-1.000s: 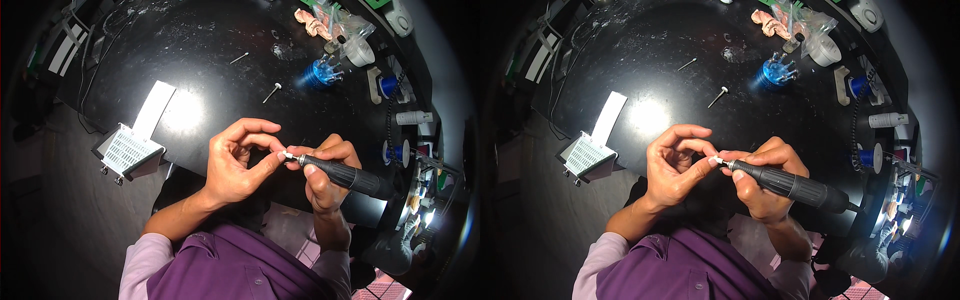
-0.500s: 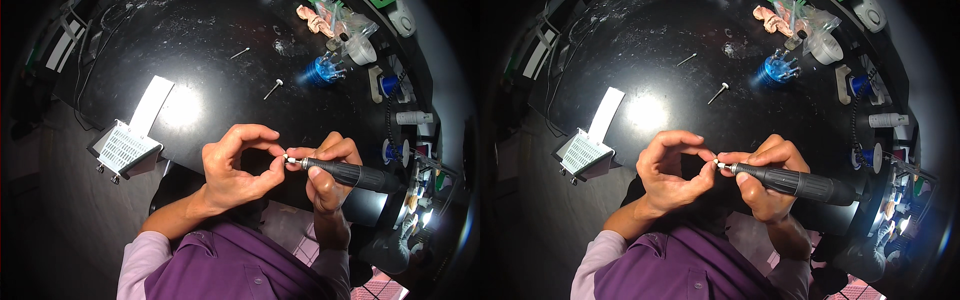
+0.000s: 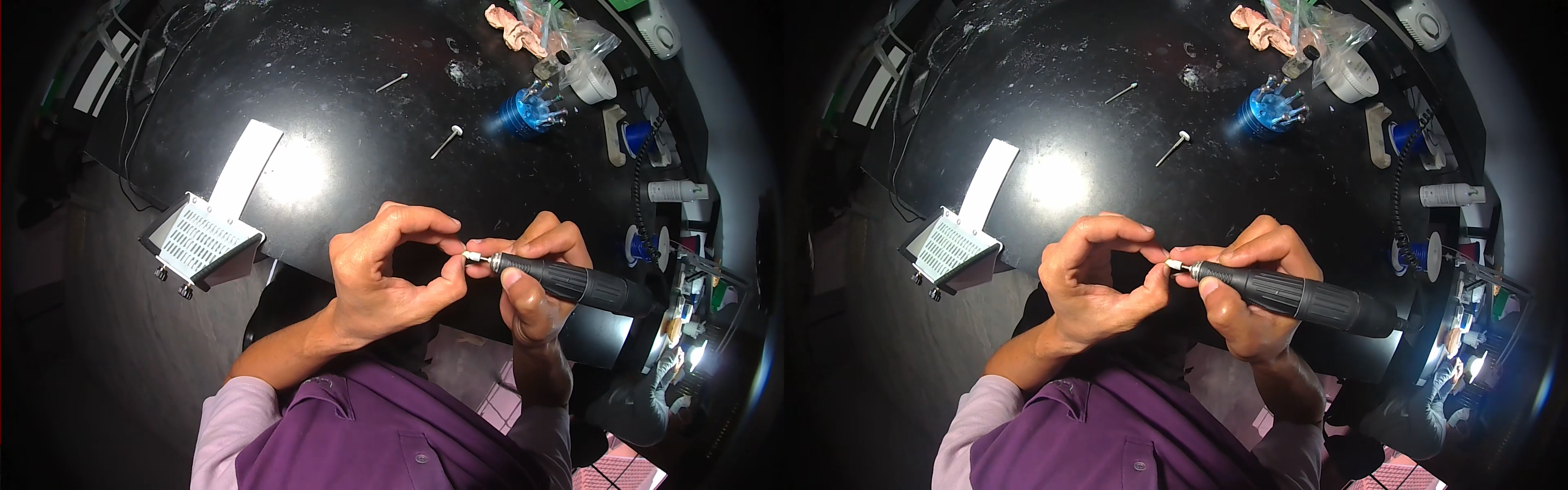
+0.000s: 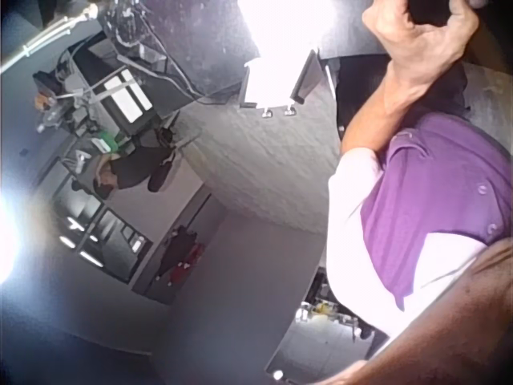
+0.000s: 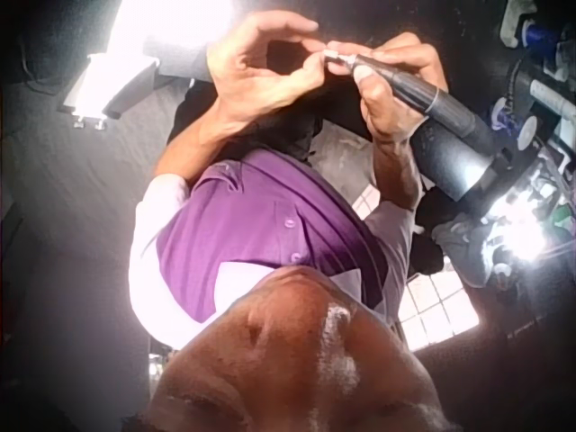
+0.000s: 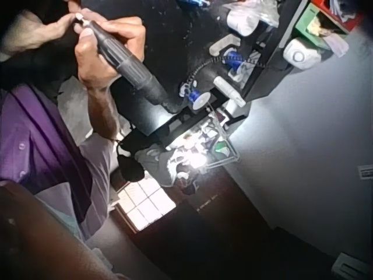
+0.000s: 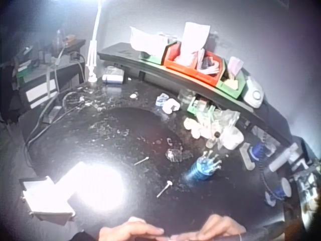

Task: The person retrieves a small white dental part from a drawer, brings it to a workbench, and uses a handheld rotary polishing tool to polish its surfaces.

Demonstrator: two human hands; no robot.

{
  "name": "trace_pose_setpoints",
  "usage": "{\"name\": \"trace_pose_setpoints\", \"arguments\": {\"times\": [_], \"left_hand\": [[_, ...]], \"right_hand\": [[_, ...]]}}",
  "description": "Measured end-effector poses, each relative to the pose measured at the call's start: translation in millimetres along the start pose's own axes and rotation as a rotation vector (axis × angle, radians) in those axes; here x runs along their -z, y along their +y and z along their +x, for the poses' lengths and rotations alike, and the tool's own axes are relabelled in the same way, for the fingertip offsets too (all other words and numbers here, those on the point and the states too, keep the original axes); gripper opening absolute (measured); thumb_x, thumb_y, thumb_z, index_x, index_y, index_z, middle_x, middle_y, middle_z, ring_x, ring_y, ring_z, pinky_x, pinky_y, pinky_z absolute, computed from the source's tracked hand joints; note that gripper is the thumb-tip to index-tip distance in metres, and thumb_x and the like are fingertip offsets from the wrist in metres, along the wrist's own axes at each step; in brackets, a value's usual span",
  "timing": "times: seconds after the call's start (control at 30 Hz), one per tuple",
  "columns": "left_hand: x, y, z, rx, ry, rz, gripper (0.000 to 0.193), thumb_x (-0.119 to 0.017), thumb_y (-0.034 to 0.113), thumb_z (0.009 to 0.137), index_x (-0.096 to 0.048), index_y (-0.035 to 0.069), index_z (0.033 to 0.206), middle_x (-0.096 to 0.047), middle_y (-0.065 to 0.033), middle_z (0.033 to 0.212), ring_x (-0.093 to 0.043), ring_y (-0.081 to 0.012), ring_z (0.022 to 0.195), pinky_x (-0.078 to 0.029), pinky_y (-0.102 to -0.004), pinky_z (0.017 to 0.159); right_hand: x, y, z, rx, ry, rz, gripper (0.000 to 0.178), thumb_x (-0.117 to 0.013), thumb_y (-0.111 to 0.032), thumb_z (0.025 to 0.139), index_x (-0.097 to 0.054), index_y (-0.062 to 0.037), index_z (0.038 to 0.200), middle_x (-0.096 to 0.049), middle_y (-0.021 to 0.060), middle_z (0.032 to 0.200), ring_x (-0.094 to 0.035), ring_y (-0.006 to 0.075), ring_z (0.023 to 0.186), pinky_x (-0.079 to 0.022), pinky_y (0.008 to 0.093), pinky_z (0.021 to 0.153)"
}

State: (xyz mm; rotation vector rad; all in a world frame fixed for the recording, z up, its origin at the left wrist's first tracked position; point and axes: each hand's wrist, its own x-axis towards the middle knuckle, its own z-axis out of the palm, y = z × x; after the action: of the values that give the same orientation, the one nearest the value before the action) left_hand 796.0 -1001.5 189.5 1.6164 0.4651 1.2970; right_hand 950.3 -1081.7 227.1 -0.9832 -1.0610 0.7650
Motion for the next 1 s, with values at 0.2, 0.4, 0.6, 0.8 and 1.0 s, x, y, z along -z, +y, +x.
{"name": "trace_pose_setpoints", "arguments": {"times": [0.2,0.4,0.6,0.8,1.0], "left_hand": [[-0.2,-0.8,-1.1,0.008,0.003,-0.011,0.039,-0.078,-0.010,0.068,-0.062,-0.006,0.103,-0.069,-0.0128,0.091,-0.072,-0.0173,0.079,-0.054,-0.0253,0.072],[-0.1,-0.2,-1.0,-0.002,0.000,-0.007,0.038,-0.077,-0.010,0.069,-0.062,-0.007,0.103,-0.069,-0.0130,0.091,-0.072,-0.0176,0.080,-0.055,-0.0256,0.072],[0.3,-0.4,-0.6,0.037,-0.017,-0.025,0.037,-0.077,-0.010,0.069,-0.062,-0.007,0.103,-0.069,-0.0126,0.090,-0.072,-0.0169,0.080,-0.055,-0.0254,0.073],[0.1,0.3,-0.6,0.058,-0.021,-0.038,0.037,-0.077,-0.010,0.069,-0.062,-0.007,0.103,-0.070,-0.0123,0.088,-0.072,-0.0165,0.081,-0.055,-0.0252,0.074],[1.2,0.1,-0.3,0.044,-0.038,-0.031,0.036,-0.077,-0.010,0.070,-0.063,-0.007,0.103,-0.070,-0.0125,0.087,-0.072,-0.0169,0.081,-0.054,-0.0255,0.075]], "right_hand": [[1.8,1.1,-0.6,0.001,-0.012,0.001,0.019,-0.061,0.006,0.082,-0.048,0.0050,0.096,-0.053,0.0123,0.082,-0.074,0.0378,0.086,-0.066,0.0384,0.073],[2.8,1.8,-0.7,0.016,-0.022,-0.001,0.019,-0.060,0.007,0.082,-0.047,0.0049,0.096,-0.053,0.0124,0.082,-0.074,0.0377,0.087,-0.066,0.0384,0.073],[2.1,0.8,-0.4,-0.005,-0.002,0.035,0.018,-0.058,0.008,0.081,-0.047,0.0051,0.096,-0.051,0.0117,0.082,-0.073,0.0388,0.088,-0.067,0.0387,0.073],[4.6,0.2,0.5,-0.022,-0.032,0.010,0.017,-0.057,0.010,0.081,-0.047,0.0054,0.095,-0.050,0.0112,0.083,-0.073,0.0398,0.090,-0.067,0.0384,0.073],[6.0,0.5,0.3,-0.020,-0.047,0.004,0.016,-0.059,0.009,0.082,-0.048,0.0055,0.094,-0.050,0.0112,0.083,-0.073,0.0395,0.089,-0.067,0.0385,0.072]]}}
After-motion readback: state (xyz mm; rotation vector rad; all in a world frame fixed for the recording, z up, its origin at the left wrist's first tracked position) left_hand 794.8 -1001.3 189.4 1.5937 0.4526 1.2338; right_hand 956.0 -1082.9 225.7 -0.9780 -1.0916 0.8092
